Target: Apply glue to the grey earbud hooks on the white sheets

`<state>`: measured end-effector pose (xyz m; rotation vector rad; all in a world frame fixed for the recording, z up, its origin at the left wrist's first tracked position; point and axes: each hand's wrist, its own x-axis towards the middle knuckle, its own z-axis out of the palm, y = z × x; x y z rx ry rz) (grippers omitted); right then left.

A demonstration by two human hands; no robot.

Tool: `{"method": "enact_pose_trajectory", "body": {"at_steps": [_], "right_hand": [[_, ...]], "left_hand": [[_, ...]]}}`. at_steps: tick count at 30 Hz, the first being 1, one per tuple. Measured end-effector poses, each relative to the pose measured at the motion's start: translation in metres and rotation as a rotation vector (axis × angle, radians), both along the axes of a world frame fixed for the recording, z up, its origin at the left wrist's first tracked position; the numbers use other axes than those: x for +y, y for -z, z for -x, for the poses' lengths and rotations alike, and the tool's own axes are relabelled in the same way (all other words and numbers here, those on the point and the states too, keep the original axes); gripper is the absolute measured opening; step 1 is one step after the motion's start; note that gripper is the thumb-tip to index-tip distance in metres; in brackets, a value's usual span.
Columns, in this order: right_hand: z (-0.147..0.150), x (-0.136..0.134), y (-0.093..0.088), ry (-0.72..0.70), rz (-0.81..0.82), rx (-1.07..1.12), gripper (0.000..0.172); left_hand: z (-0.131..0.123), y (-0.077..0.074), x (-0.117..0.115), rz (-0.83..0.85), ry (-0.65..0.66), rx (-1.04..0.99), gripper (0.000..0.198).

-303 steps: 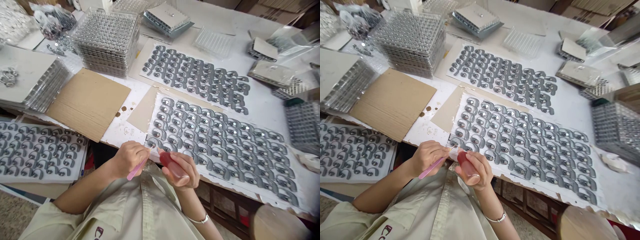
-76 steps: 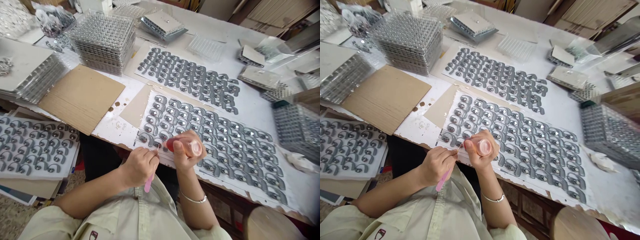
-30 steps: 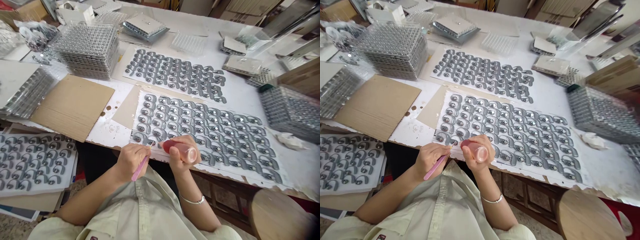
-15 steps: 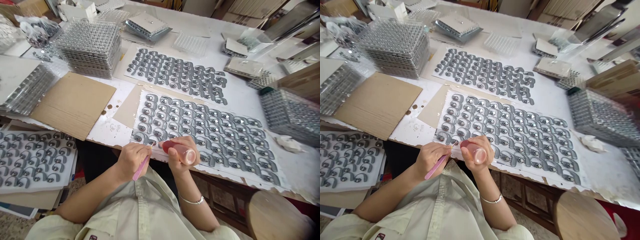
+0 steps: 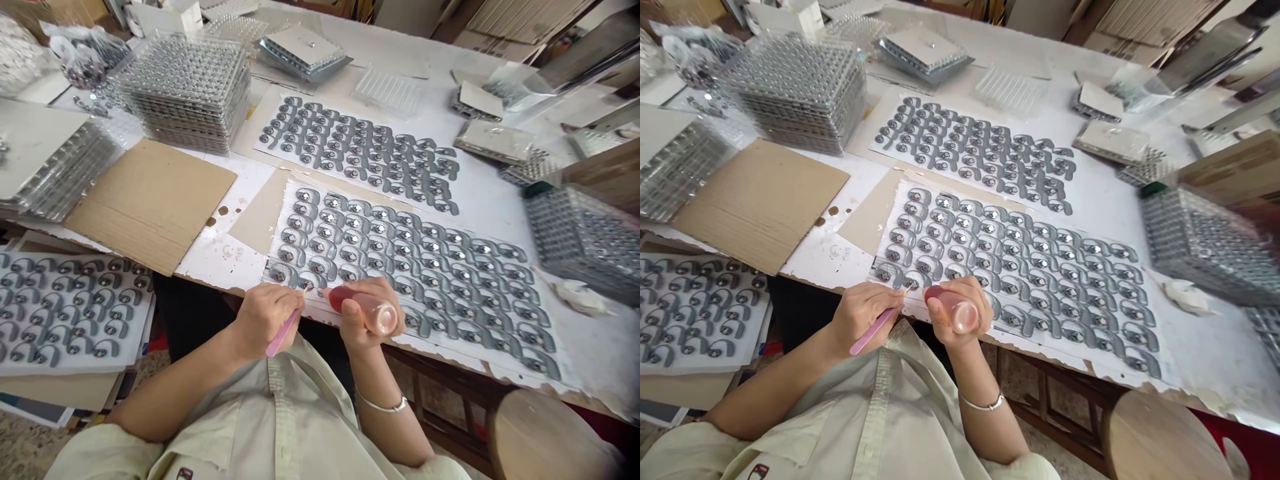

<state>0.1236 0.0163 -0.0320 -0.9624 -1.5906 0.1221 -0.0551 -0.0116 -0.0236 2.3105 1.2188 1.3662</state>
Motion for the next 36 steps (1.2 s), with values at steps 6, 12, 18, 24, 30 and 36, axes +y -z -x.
{"method": "enact_pose_trajectory", "body": {"at_steps": [6,12,18,24,30,36], "right_hand": [[0.001,0.003,0.002,-0.006,-0.035,-0.036,0.021],[0.001,0.003,0.0,-0.008,-0.039,-0.062,0.02],[-0.001,0.001,0.0,-0.007,-0.02,-0.041,0.019],[-0.003,-0.009,0.001,0.017,-0.092,0.101,0.029],[-0.006,-0.033,0.012,0.021,0.041,0.219,0.04],[-0.007,-0.038,0.021,0.067,0.036,0.155,0.029]], "left_hand": [[-0.001,0.0,0.0,-0.011,0.001,-0.001,0.012],[0.0,0.001,0.0,0.001,0.003,0.003,0.011],[0.003,0.001,0.001,0.071,0.04,-0.031,0.01],[0.009,-0.002,0.008,0.238,0.114,-0.146,0.01],[0.016,0.001,0.015,0.529,0.116,-0.327,0.003],[0.017,-0.001,0.015,0.582,0.116,-0.349,0.003]]}}
